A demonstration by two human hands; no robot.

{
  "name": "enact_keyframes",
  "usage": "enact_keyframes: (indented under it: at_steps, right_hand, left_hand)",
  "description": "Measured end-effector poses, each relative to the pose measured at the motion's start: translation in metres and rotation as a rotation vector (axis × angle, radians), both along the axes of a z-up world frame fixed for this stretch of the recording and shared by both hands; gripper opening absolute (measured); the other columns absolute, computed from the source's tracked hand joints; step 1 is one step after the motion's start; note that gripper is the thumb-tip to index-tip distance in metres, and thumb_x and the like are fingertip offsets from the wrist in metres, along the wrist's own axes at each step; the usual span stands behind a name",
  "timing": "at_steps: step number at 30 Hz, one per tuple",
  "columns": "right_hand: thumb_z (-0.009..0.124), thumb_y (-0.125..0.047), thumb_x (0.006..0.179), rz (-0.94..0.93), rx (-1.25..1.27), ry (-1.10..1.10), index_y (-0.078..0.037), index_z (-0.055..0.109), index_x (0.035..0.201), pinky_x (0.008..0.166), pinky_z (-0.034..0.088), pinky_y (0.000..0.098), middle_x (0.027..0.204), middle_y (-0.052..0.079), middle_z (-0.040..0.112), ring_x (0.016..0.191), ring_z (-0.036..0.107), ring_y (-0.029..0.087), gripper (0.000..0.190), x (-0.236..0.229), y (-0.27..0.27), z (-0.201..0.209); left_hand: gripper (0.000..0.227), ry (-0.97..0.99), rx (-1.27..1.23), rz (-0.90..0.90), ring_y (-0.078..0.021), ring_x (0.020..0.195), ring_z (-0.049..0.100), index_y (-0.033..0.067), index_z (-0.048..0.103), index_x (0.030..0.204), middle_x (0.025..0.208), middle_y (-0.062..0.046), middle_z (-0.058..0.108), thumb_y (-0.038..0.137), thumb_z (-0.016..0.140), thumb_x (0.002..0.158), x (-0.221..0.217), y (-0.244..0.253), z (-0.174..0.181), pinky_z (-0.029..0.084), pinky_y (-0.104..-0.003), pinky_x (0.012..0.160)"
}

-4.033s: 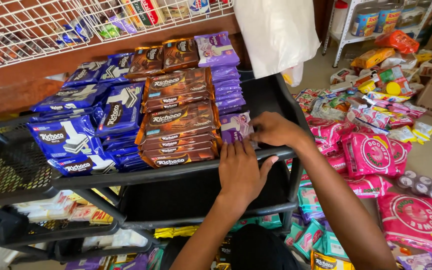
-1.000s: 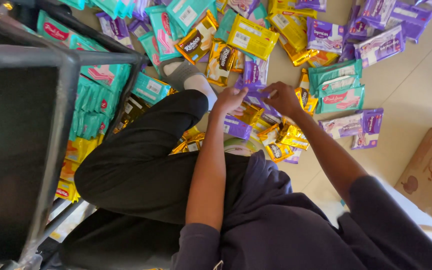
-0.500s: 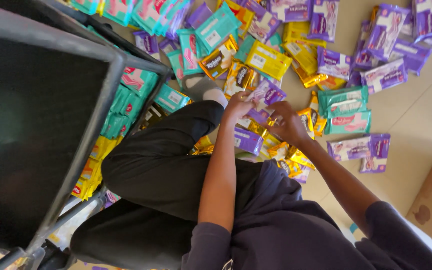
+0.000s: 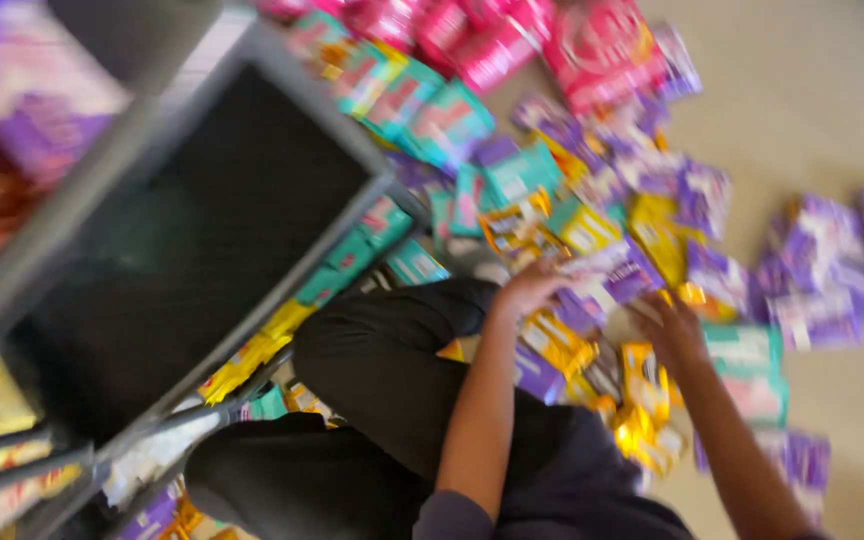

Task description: Picking up snack packages from the floor and organizing them onto a retail shelf.

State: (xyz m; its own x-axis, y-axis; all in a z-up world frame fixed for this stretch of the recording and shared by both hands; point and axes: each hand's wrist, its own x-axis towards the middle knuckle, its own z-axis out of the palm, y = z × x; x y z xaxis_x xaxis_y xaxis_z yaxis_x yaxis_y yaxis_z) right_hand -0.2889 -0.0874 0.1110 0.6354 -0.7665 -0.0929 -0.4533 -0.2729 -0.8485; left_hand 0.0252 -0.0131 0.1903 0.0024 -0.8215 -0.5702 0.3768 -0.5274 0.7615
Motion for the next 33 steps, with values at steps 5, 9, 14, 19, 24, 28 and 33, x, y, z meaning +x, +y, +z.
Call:
enact_keyframes:
  at_steps: [5,9,14,19,24,28,33]
  right_hand:
    - [0.057,-0.040,0.103,-0.490,1.145,-0.638,-0.018,0.052,0.140,0.101,0.046,0.0418,0.132,0.005,0.061,0.119,0.060,0.025,0.044,0.058,0.003,0.025]
    - [0.063,-0.027,0.109,-0.275,1.030,-0.883,-0.016,0.053,0.131,0.094,0.047,0.0437,0.115,0.000,0.061,0.109,0.061,0.022,0.026,0.083,0.006,0.077]
    - [0.061,-0.013,0.101,-0.235,0.763,-0.762,-0.012,0.054,0.142,0.089,0.050,0.0419,0.118,0.001,0.065,0.104,0.063,0.018,0.041,0.146,0.016,0.206]
    - [0.059,-0.002,0.097,-0.124,0.550,-0.781,-0.002,0.047,0.154,0.097,0.049,0.0350,0.136,0.007,0.065,0.117,0.062,0.018,0.058,0.212,0.036,0.299]
    - [0.061,0.002,0.091,0.107,0.233,-0.838,0.000,0.036,0.158,0.103,0.048,0.0310,0.142,0.009,0.060,0.127,0.059,0.017,0.071,0.274,0.063,0.392]
    - [0.064,0.004,0.091,0.092,0.270,-0.804,-0.006,0.038,0.164,0.093,0.052,0.0347,0.124,0.017,0.067,0.111,0.064,0.022,0.078,0.316,0.069,0.418]
    - [0.067,0.005,0.088,0.422,0.245,-0.932,0.001,0.044,0.154,0.100,0.053,0.0340,0.130,0.013,0.067,0.119,0.064,0.020,0.070,0.355,0.085,0.482]
  left_hand:
    - [0.071,0.038,-0.152,0.134,-0.0241,0.104,0.066,0.0084,0.055,0.143,0.125,-0.012,0.064,0.016,0.078,0.076,0.005,-0.012,0.007,0.062,-0.038,0.072]
    - [0.072,-0.254,-0.199,0.120,-0.0277,0.089,0.066,0.0116,0.057,0.146,0.114,-0.015,0.070,0.017,0.074,0.077,0.015,-0.009,0.060,0.057,-0.034,0.064]
    - [0.068,-0.467,-0.405,0.227,-0.0224,0.104,0.068,0.0091,0.059,0.143,0.121,-0.012,0.070,0.020,0.079,0.079,0.029,0.009,0.118,0.057,-0.033,0.080]
    - [0.064,-0.610,-0.557,0.401,-0.0187,0.115,0.065,0.0068,0.057,0.143,0.131,-0.010,0.067,0.022,0.078,0.084,0.050,0.060,0.211,0.057,-0.035,0.086]
    - [0.063,-0.367,-0.728,0.710,-0.0167,0.114,0.066,0.0073,0.047,0.152,0.130,-0.007,0.064,0.010,0.069,0.094,0.053,0.130,0.327,0.061,-0.030,0.087]
    - [0.066,-0.648,-0.670,0.755,-0.0177,0.106,0.068,0.0063,0.047,0.153,0.118,-0.012,0.067,0.000,0.069,0.091,0.064,0.163,0.376,0.062,-0.028,0.080]
    - [0.063,-1.056,-0.743,0.975,-0.0179,0.102,0.071,0.0017,0.054,0.150,0.113,-0.012,0.066,-0.001,0.072,0.090,0.086,0.177,0.416,0.063,-0.029,0.081]
